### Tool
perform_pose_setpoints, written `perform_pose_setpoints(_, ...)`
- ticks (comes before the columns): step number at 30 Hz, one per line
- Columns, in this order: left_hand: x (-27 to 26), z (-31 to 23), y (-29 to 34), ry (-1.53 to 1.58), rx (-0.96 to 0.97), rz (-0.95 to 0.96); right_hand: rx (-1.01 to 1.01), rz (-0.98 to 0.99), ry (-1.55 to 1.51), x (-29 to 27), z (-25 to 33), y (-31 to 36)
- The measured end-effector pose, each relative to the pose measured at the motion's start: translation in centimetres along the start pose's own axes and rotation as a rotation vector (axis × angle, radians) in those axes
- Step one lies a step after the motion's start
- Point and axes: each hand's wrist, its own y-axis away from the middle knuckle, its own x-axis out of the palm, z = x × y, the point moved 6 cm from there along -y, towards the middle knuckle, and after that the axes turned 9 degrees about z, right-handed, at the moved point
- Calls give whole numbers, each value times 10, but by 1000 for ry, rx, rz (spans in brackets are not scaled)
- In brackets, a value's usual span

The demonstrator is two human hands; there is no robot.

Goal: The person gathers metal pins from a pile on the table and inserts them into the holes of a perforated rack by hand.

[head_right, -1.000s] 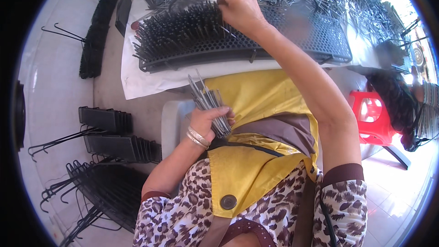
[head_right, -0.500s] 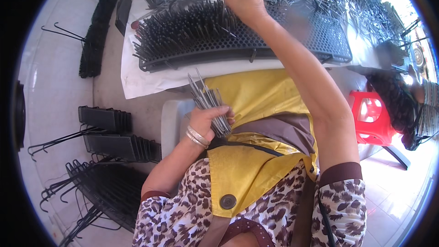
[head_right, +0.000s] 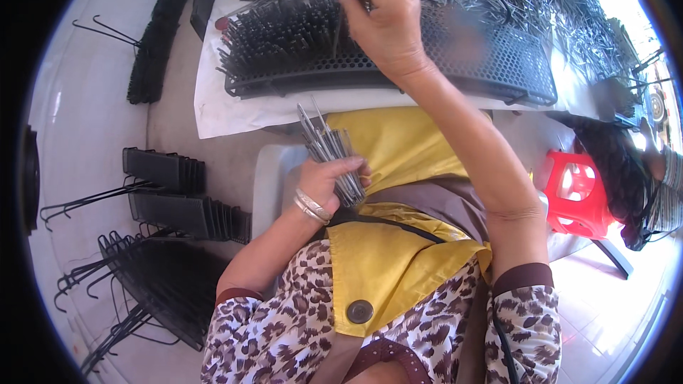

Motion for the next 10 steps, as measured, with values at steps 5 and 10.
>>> perform_pose_setpoints(5, 1, 1, 1, 25, -2, 11, -35, -43, -14, 23, -6, 6)
perform_pose_setpoints(10, 1, 0, 3, 30, 5, 33, -27, 35, 27, 35, -10, 14)
